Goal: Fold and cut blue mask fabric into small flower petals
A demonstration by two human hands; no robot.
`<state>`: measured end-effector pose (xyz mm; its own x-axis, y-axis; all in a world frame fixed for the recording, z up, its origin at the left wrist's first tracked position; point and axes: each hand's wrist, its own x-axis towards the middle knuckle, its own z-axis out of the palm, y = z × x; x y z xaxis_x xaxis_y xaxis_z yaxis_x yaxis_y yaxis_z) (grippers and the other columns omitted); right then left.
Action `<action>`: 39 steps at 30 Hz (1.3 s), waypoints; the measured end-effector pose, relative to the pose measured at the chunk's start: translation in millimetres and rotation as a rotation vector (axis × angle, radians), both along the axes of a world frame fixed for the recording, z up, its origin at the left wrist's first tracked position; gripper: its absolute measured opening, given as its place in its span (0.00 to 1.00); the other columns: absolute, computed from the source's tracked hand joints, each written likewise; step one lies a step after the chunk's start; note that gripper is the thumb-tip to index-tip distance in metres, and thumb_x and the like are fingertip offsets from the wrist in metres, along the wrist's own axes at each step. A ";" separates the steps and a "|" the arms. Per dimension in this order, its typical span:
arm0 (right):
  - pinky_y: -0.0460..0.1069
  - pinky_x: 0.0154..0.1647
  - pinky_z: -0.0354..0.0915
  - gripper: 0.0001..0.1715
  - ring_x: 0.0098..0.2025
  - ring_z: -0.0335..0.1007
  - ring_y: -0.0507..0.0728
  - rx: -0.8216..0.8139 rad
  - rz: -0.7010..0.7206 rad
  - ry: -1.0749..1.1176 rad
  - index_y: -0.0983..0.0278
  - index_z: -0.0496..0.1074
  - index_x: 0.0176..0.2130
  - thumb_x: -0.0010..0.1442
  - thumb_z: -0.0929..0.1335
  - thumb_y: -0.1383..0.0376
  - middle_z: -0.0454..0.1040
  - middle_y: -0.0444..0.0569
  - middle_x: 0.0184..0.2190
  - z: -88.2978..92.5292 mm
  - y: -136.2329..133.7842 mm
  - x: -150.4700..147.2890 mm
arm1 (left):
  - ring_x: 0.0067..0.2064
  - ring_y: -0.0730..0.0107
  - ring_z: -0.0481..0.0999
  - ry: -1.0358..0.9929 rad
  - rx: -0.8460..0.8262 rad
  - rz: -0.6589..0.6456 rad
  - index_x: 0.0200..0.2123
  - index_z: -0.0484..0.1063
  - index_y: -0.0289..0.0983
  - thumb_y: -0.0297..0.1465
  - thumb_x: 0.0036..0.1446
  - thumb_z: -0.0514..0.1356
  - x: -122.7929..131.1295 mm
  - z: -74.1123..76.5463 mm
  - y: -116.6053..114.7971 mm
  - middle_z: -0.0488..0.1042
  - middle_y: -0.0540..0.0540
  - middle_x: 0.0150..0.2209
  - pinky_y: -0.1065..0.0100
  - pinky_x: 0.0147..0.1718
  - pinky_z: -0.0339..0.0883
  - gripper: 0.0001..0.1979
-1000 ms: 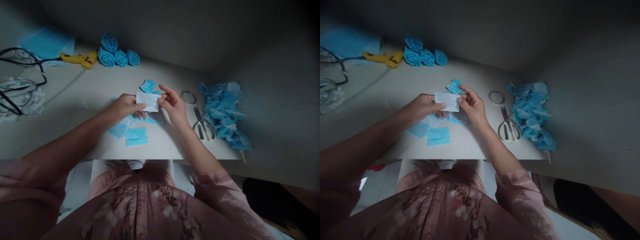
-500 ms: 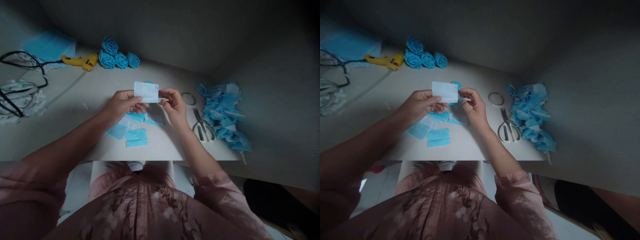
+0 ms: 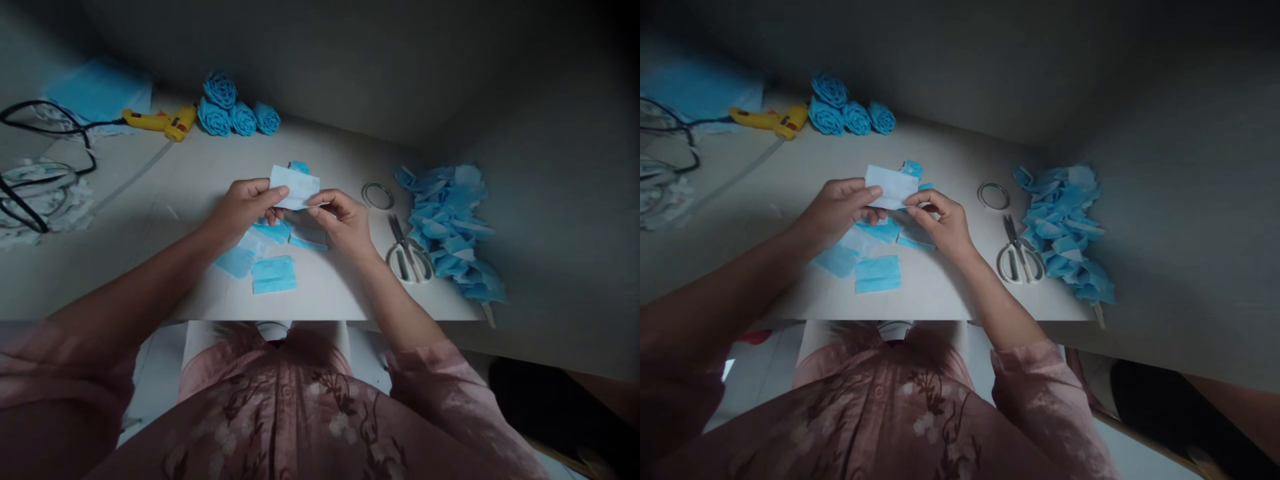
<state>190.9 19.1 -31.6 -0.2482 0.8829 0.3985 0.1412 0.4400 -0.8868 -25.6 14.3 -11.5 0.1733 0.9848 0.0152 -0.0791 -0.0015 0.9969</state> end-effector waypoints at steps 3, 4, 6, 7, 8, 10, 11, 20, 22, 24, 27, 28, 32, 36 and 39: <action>0.50 0.45 0.73 0.23 0.40 0.76 0.53 -0.044 -0.005 0.031 0.59 0.81 0.37 0.58 0.79 0.44 0.82 0.44 0.37 -0.2 -0.2 -1.5 | 0.23 0.77 0.71 0.051 0.016 0.045 0.26 0.77 0.34 0.27 0.60 0.67 -0.8 -0.3 1.2 0.76 0.49 0.22 0.72 0.26 0.66 0.10; 0.49 0.43 0.72 0.23 0.38 0.75 0.52 -0.057 -0.007 0.047 0.59 0.81 0.37 0.57 0.79 0.43 0.82 0.44 0.36 -0.2 -0.2 -2.0 | 0.23 0.77 0.71 0.059 0.018 0.046 0.26 0.77 0.34 0.27 0.60 0.67 -0.9 -0.5 1.4 0.76 0.49 0.22 0.72 0.26 0.66 0.10; 0.48 0.40 0.70 0.25 0.35 0.73 0.51 -0.081 -0.007 0.074 0.60 0.80 0.36 0.56 0.79 0.43 0.80 0.43 0.34 0.1 -0.1 -3.2 | 0.23 0.77 0.71 0.072 0.022 0.035 0.26 0.78 0.35 0.28 0.60 0.67 -1.1 -1.1 1.4 0.77 0.48 0.23 0.72 0.26 0.66 0.10; 0.48 0.39 0.69 0.25 0.34 0.71 0.51 -0.090 -0.009 0.087 0.60 0.80 0.36 0.56 0.79 0.42 0.79 0.43 0.32 0.5 -0.1 -3.8 | 0.23 0.76 0.72 0.076 0.023 0.025 0.25 0.78 0.34 0.29 0.60 0.68 -1.2 -1.6 1.3 0.77 0.48 0.23 0.72 0.26 0.66 0.10; 0.48 0.38 0.68 0.26 0.33 0.70 0.50 -0.100 -0.013 0.098 0.60 0.79 0.35 0.56 0.79 0.41 0.78 0.42 0.31 0.9 -0.1 -4.5 | 0.23 0.76 0.72 0.077 0.023 0.015 0.25 0.78 0.34 0.30 0.60 0.68 -1.3 -2.1 1.2 0.78 0.47 0.23 0.72 0.26 0.66 0.10; 0.48 0.37 0.67 0.28 0.32 0.68 0.50 -0.116 -0.026 0.118 0.61 0.78 0.34 0.55 0.79 0.41 0.76 0.41 0.29 1.8 -0.1 -5.7 | 0.24 0.76 0.72 0.077 0.020 0.000 0.26 0.78 0.34 0.31 0.60 0.69 -1.4 -3.2 0.8 0.79 0.47 0.24 0.72 0.26 0.67 0.11; 0.48 0.37 0.67 0.28 0.32 0.68 0.50 -0.122 -0.033 0.129 0.61 0.77 0.34 0.54 0.79 0.40 0.75 0.41 0.29 2.0 -0.1 -6.2 | 0.24 0.76 0.72 0.079 0.017 -0.005 0.26 0.78 0.34 0.32 0.60 0.69 -1.3 -3.5 0.6 0.79 0.46 0.25 0.72 0.26 0.67 0.11; 0.49 0.39 0.67 0.30 0.33 0.67 0.51 -0.155 -0.069 0.135 0.60 0.76 0.34 0.53 0.78 0.38 0.74 0.41 0.30 0.0 2.5 -4.9 | 0.27 0.72 0.77 -0.038 0.045 -0.080 0.29 0.78 0.34 0.46 0.61 0.68 -1.1 -3.4 0.3 0.82 0.41 0.30 0.71 0.25 0.70 0.20; 0.49 0.38 0.67 0.30 0.33 0.68 0.51 -0.160 -0.075 0.141 0.60 0.77 0.34 0.52 0.79 0.38 0.75 0.41 0.31 -0.6 3.2 -4.3 | 0.26 0.74 0.75 0.007 0.063 -0.095 0.30 0.79 0.34 0.44 0.57 0.71 -2.4 -3.4 0.5 0.81 0.43 0.29 0.72 0.25 0.69 0.17; 0.48 0.38 0.67 0.29 0.34 0.68 0.51 -0.157 -0.070 0.157 0.60 0.77 0.34 0.53 0.79 0.39 0.75 0.42 0.31 -1.2 3.5 -4.0 | 0.24 0.76 0.73 0.077 0.077 -0.083 0.31 0.80 0.34 0.38 0.55 0.72 -3.2 -2.7 0.2 0.79 0.46 0.27 0.72 0.24 0.68 0.12; 0.48 0.38 0.67 0.28 0.33 0.68 0.50 -0.146 -0.056 0.187 0.60 0.77 0.34 0.54 0.79 0.41 0.76 0.41 0.31 -2.2 3.2 -4.5 | 0.23 0.77 0.71 0.143 0.092 -0.037 0.28 0.79 0.35 0.32 0.55 0.71 -3.1 -1.4 -0.5 0.76 0.49 0.24 0.72 0.24 0.66 0.08; 0.48 0.38 0.68 0.28 0.33 0.69 0.50 -0.147 -0.054 0.193 0.60 0.77 0.34 0.54 0.80 0.41 0.76 0.41 0.31 -2.7 3.0 -4.7 | 0.23 0.77 0.70 0.153 0.094 -0.021 0.27 0.78 0.36 0.32 0.55 0.71 -2.9 -1.2 -0.6 0.76 0.49 0.23 0.72 0.23 0.65 0.08; 0.48 0.39 0.71 0.29 0.34 0.71 0.50 -0.181 -0.023 0.172 0.60 0.76 0.36 0.54 0.79 0.40 0.76 0.42 0.31 -5.7 4.1 -4.2 | 0.22 0.77 0.70 0.166 0.116 0.027 0.25 0.78 0.36 0.31 0.56 0.69 -2.3 -2.1 -0.1 0.77 0.49 0.23 0.73 0.22 0.64 0.08; 0.51 0.43 0.76 0.39 0.37 0.75 0.53 -0.239 0.081 0.187 0.55 0.73 0.55 0.52 0.80 0.41 0.80 0.43 0.38 -9.4 8.7 -1.8 | 0.22 0.76 0.70 0.186 0.122 0.030 0.25 0.78 0.36 0.31 0.55 0.69 -2.1 -3.0 0.4 0.77 0.48 0.22 0.73 0.22 0.64 0.08; 0.53 0.43 0.78 0.50 0.39 0.76 0.55 -0.257 0.141 0.145 0.51 0.66 0.66 0.53 0.80 0.40 0.80 0.45 0.40 -10.2 10.2 -0.5 | 0.22 0.76 0.69 0.233 0.152 0.024 0.25 0.77 0.37 0.32 0.54 0.69 -2.2 -4.4 -0.3 0.75 0.49 0.21 0.72 0.22 0.62 0.08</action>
<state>190.5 29.3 -41.7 -0.3326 0.9201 0.2070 -0.0412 0.2051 -0.9779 -27.9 13.9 -15.9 0.1664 0.9781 0.1251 0.1541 -0.1511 0.9764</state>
